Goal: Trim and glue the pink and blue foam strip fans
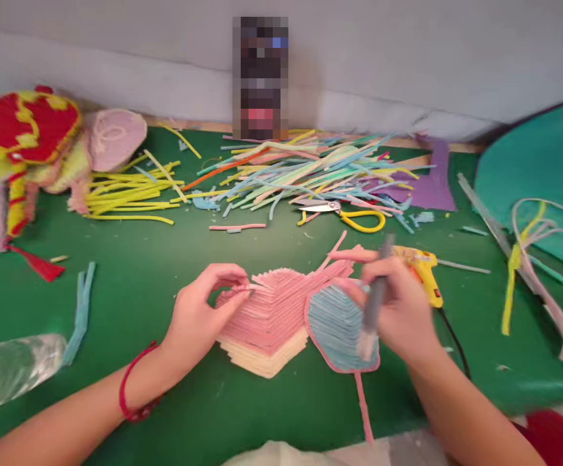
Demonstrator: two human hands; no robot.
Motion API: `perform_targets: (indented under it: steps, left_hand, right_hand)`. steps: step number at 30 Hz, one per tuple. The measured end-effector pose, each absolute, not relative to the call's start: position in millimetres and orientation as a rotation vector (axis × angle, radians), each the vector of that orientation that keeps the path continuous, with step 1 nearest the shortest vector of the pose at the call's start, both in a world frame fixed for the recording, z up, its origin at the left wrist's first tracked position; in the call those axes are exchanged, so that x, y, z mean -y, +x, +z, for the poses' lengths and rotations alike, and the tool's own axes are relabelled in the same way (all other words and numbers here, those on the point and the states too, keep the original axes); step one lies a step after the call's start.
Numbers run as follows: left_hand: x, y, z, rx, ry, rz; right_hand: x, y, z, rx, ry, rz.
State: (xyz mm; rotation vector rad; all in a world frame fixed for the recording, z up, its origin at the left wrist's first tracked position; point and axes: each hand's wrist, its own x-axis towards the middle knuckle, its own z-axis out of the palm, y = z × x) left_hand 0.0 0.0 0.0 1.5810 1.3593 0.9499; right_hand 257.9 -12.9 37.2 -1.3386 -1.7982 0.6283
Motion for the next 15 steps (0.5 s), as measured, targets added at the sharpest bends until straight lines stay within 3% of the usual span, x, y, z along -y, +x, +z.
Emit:
perform_targets:
  steps: [5,15]
  left_hand:
    - [4.0,2.4,6.3,-1.355,1.573,0.983]
    - [1.6,2.4,4.8,-1.339,1.440,0.967]
  right_hand:
    - [-14.1,206.4,28.7,2.004,-1.199,0.869]
    - [-16.9,200.1,19.6,1.711,-1.267,1.294]
